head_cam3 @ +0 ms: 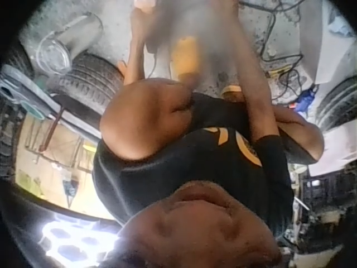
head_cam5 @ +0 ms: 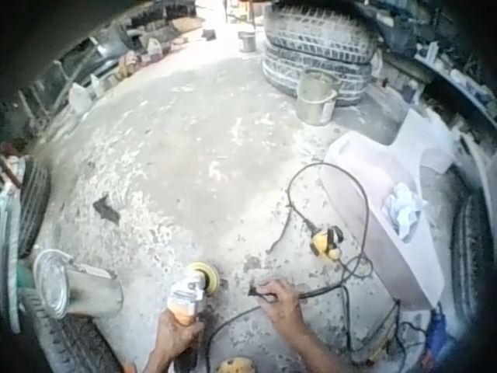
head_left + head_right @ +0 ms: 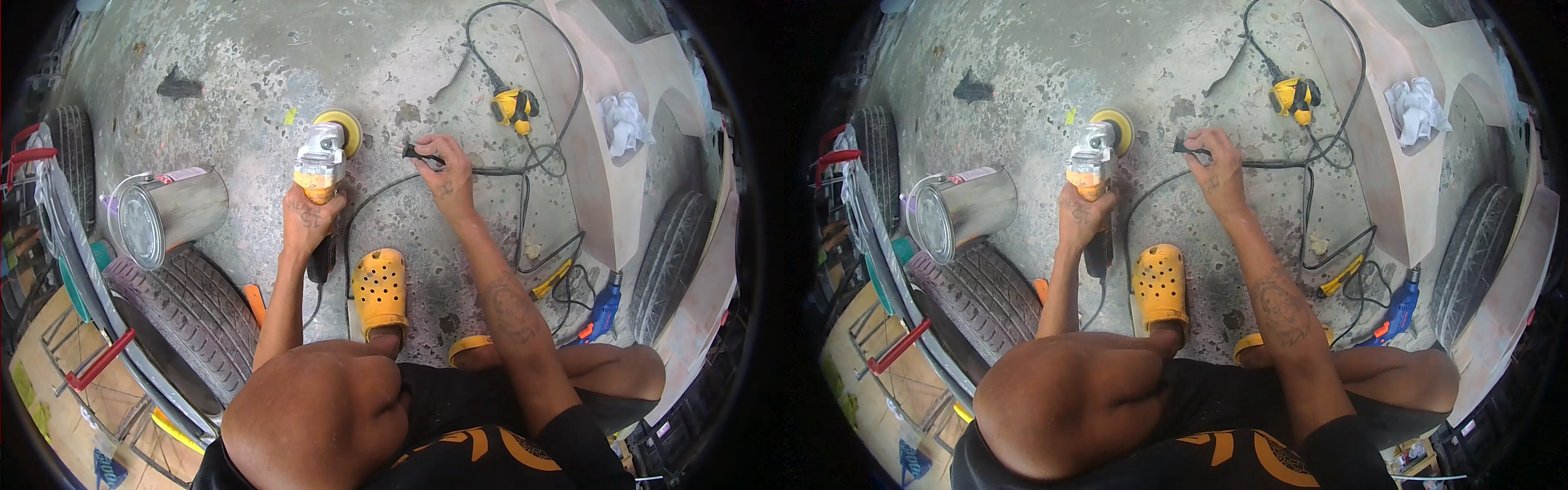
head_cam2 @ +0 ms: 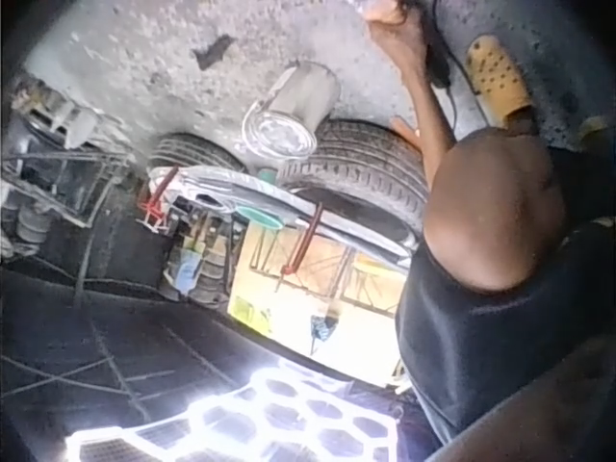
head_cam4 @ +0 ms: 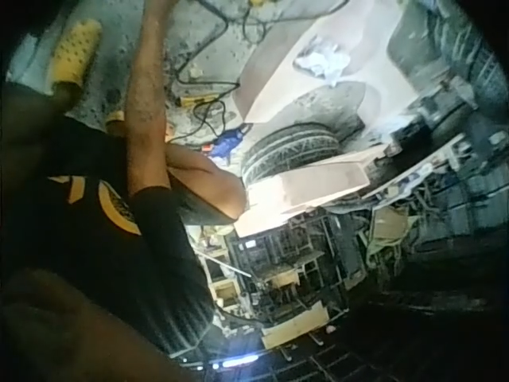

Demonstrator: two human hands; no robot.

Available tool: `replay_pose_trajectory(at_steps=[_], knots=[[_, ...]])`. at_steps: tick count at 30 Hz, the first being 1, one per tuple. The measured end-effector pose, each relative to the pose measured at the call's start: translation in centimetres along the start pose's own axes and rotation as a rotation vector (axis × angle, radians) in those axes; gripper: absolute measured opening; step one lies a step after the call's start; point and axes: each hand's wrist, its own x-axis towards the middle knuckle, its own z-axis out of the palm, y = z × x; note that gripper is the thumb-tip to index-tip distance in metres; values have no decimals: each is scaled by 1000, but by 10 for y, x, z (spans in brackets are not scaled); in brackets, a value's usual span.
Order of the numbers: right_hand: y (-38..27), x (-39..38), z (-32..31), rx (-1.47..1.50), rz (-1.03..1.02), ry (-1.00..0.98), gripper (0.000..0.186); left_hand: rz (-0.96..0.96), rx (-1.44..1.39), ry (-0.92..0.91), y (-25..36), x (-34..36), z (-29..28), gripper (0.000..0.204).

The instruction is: Using a grinder and electric drill to refine and modify a fiberglass or plastic car body part.

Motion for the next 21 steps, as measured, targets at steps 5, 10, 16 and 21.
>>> replay_pose_trajectory(at_steps=[5,10,16,21], knots=[[4,-2,-8,-35,-38,-22,16,-30,-37,-8,4,0,2,39],[-3,0,-6,-42,-56,-24,15,-13,-38,6,4,-1,-3,39],[-6,2,-9,-54,-68,-24,13,-33,-35,-21,5,-1,-1,38],[-5,1,-9,-58,-79,-15,13,-18,-10,-2,-4,0,1,38]])
